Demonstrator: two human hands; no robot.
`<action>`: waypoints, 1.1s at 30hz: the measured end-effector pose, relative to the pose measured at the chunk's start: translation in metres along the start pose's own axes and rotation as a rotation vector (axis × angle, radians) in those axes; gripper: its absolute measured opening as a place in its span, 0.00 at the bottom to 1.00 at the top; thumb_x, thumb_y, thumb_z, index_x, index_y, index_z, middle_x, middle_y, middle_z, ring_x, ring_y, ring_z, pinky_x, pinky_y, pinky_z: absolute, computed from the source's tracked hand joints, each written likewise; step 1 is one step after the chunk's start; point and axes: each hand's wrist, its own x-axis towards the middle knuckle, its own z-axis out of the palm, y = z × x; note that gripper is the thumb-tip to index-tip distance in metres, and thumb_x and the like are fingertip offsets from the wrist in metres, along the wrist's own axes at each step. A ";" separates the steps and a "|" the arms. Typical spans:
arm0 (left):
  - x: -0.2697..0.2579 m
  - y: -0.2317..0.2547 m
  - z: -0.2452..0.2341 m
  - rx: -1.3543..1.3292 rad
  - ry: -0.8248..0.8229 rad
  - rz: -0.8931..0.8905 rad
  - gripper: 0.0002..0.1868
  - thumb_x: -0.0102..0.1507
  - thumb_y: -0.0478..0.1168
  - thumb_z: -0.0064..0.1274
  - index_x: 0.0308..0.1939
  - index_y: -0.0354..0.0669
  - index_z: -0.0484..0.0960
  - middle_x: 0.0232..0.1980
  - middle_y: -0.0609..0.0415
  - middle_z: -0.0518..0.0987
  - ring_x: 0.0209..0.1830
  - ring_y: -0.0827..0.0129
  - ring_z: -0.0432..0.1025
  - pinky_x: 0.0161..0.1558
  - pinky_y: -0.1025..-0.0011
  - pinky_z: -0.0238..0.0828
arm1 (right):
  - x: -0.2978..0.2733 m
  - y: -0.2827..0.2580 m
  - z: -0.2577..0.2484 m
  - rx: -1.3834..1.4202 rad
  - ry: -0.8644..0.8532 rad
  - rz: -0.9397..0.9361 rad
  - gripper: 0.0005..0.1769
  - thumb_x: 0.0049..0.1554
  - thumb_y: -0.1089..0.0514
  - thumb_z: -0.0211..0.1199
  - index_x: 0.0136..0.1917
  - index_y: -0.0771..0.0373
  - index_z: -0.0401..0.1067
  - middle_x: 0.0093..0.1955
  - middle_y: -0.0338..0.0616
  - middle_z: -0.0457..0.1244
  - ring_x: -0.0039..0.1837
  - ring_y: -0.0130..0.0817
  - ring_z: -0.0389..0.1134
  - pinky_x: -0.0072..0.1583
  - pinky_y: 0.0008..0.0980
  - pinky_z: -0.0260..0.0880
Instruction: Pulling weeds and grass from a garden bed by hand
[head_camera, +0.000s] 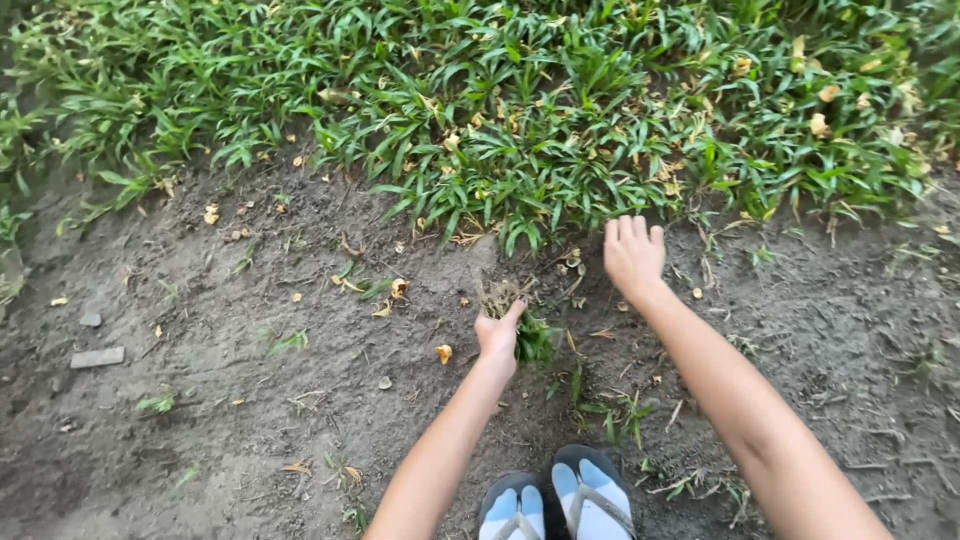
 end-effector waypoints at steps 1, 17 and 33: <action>-0.003 0.005 0.000 -0.002 0.006 0.000 0.31 0.50 0.41 0.73 0.55 0.41 0.81 0.50 0.47 0.83 0.53 0.62 0.77 0.49 0.61 0.75 | 0.000 0.002 0.013 0.005 0.001 -0.004 0.09 0.60 0.54 0.52 0.51 0.51 0.72 0.46 0.38 0.65 0.55 0.40 0.65 0.53 0.41 0.60; 0.005 -0.002 0.003 0.001 -0.050 -0.025 0.27 0.50 0.41 0.74 0.52 0.41 0.82 0.48 0.48 0.84 0.50 0.64 0.77 0.47 0.62 0.75 | -0.001 -0.012 0.037 0.471 -0.694 0.536 0.15 0.63 0.52 0.44 0.48 0.46 0.74 0.42 0.48 0.73 0.53 0.54 0.76 0.58 0.52 0.57; -0.007 0.009 0.032 -0.036 -0.076 0.032 0.34 0.50 0.42 0.74 0.57 0.37 0.78 0.52 0.46 0.81 0.54 0.65 0.74 0.50 0.59 0.74 | -0.057 -0.085 -0.070 0.878 -0.685 0.239 0.13 0.63 0.52 0.47 0.51 0.41 0.73 0.49 0.32 0.69 0.57 0.37 0.69 0.59 0.45 0.66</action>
